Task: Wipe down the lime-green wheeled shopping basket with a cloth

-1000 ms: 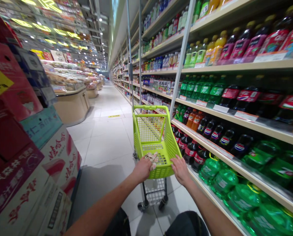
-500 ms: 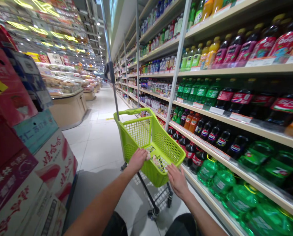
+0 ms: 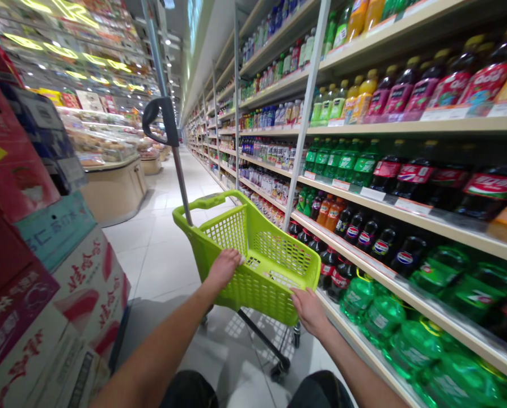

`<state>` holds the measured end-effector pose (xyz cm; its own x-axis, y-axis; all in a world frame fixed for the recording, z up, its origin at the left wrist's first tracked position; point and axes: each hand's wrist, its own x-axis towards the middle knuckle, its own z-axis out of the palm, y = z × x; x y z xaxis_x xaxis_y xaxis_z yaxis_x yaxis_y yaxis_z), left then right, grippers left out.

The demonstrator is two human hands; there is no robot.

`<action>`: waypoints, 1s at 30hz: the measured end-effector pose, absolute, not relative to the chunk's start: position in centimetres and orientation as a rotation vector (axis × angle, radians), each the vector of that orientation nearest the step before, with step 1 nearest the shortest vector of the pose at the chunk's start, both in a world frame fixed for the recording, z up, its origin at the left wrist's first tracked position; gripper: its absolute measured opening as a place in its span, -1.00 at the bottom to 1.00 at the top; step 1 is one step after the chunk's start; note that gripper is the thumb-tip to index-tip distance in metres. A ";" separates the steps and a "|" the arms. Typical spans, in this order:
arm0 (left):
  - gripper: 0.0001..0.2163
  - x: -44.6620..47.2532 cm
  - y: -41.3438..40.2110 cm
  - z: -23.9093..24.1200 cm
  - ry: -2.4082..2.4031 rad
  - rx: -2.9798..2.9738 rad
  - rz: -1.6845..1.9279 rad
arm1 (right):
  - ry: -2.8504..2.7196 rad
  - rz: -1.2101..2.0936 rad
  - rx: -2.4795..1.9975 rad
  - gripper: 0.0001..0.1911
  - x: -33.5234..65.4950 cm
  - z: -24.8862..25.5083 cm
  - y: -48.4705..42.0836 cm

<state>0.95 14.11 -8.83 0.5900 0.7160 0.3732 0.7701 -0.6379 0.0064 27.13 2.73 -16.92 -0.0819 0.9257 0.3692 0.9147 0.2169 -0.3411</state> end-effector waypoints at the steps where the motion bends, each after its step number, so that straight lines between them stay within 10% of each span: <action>1: -0.80 0.0 14.6 -8.4 -1.289 -2.620 -0.540 | -1.968 0.022 -1.701 -0.65 27.5 -16.9 2.9; 30: -0.73 -0.7 15.0 -5.2 -1.435 -2.436 -0.645 | -1.487 -0.113 -1.841 -0.26 27.9 -16.8 6.5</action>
<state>-0.65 14.97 -5.23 0.4200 0.7660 0.4867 0.8725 -0.4883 0.0156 27.87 6.46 -16.80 0.3196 0.8039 0.5016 0.8703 -0.0397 -0.4910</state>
